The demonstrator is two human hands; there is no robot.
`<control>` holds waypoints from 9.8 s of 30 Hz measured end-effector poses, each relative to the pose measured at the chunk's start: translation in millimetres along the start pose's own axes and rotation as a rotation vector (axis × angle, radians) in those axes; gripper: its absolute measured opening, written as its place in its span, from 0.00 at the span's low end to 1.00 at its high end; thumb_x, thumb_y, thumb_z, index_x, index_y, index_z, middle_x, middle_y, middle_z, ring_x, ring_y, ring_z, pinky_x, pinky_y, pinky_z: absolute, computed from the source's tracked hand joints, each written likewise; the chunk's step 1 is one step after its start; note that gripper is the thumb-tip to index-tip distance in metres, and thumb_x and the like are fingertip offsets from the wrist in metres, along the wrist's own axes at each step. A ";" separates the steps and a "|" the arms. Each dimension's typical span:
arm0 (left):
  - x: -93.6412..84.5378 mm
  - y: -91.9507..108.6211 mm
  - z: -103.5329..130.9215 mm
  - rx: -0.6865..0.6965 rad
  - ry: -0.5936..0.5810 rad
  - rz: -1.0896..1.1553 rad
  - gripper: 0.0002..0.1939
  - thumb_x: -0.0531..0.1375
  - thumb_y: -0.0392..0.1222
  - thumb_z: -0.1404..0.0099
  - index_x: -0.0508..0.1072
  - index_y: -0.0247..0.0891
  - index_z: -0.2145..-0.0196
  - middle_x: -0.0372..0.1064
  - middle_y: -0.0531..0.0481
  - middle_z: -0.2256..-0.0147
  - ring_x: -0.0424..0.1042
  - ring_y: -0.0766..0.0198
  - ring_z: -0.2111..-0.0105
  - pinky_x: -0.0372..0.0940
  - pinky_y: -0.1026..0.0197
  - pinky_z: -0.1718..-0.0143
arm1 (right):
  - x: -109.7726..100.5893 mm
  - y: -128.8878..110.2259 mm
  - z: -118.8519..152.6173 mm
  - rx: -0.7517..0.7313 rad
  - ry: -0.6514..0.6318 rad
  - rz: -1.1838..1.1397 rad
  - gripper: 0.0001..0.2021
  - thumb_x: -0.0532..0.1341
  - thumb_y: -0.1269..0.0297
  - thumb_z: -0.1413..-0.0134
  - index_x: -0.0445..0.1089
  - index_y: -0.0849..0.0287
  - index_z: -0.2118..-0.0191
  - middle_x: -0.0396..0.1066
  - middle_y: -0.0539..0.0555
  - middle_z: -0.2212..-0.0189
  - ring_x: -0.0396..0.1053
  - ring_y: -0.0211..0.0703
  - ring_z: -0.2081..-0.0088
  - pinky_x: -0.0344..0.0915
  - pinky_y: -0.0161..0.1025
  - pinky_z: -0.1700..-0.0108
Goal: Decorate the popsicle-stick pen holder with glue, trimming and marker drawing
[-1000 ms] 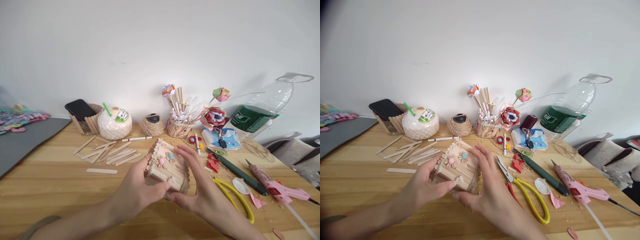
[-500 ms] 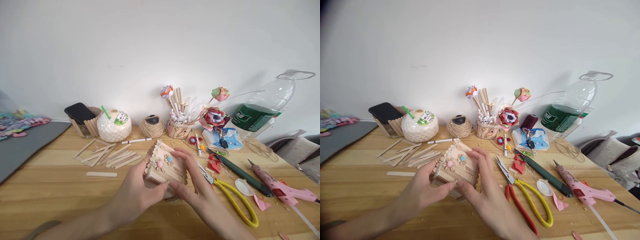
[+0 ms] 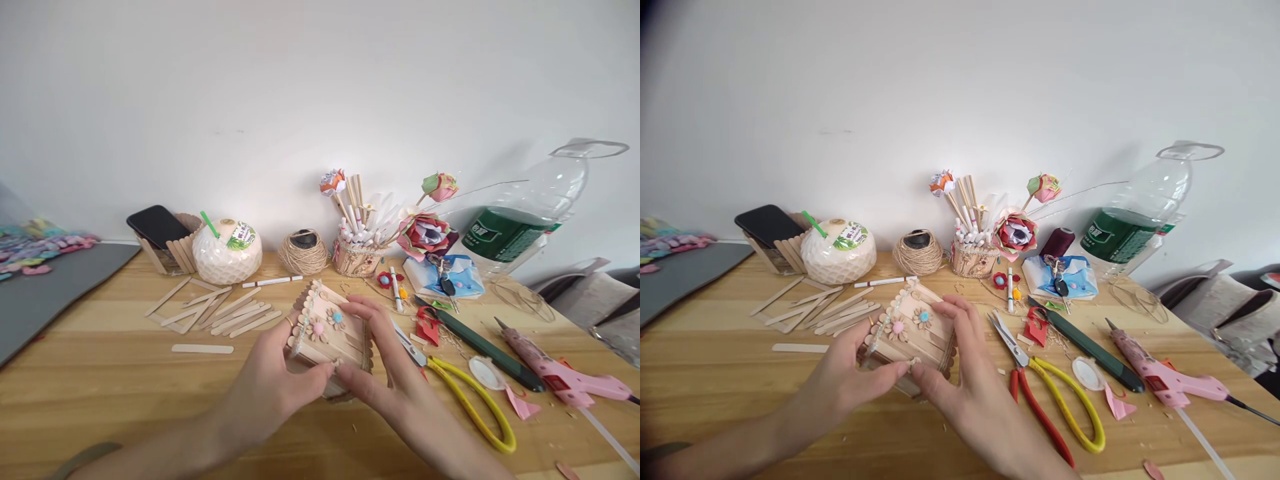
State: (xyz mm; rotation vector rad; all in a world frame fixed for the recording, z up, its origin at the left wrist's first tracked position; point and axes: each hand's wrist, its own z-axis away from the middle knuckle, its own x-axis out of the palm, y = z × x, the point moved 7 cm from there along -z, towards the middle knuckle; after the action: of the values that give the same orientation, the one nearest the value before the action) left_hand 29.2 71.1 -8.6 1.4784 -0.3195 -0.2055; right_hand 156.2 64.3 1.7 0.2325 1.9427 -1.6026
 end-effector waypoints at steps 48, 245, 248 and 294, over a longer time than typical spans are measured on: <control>0.2 5.4 0.6 0.039 -0.050 -0.040 0.06 0.57 0.32 0.43 0.67 0.37 0.66 0.67 0.56 0.71 0.64 0.67 0.71 0.58 0.66 0.70 | -17.7 -60.9 -2.5 -0.568 -0.085 0.443 0.08 0.53 0.76 0.40 0.67 0.57 0.62 0.66 0.58 0.56 0.61 0.47 0.51 0.65 0.44 0.53; -0.6 29.6 7.6 0.895 -0.163 -0.556 0.04 0.57 0.35 0.36 0.71 0.34 0.64 0.64 0.45 0.66 0.68 0.60 0.62 0.67 0.55 0.60 | 7.1 28.3 18.7 -0.322 0.321 0.060 0.34 0.65 0.51 0.54 0.50 0.55 0.45 0.50 0.63 0.45 0.50 0.62 0.41 0.58 0.57 0.45; -0.7 30.3 7.8 0.898 -0.149 -0.560 0.04 0.56 0.36 0.36 0.70 0.35 0.64 0.64 0.45 0.67 0.67 0.59 0.62 0.66 0.55 0.60 | 5.9 28.3 19.6 -0.323 0.321 0.062 0.34 0.65 0.51 0.54 0.49 0.55 0.45 0.50 0.63 0.45 0.49 0.61 0.40 0.58 0.56 0.44; 1.6 42.7 19.6 1.082 -0.111 -0.808 0.07 0.54 0.28 0.40 0.71 0.32 0.66 0.70 0.41 0.67 0.70 0.59 0.62 0.70 0.55 0.59 | 7.4 26.7 19.0 -0.338 0.290 0.082 0.31 0.63 0.52 0.51 0.50 0.55 0.45 0.53 0.62 0.46 0.52 0.60 0.41 0.59 0.55 0.44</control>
State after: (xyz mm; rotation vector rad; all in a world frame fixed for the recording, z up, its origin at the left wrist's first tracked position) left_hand 21.6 55.8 35.2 2.6273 0.1512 -0.8583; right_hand 169.8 51.6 -26.3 0.4172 2.3540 -1.2157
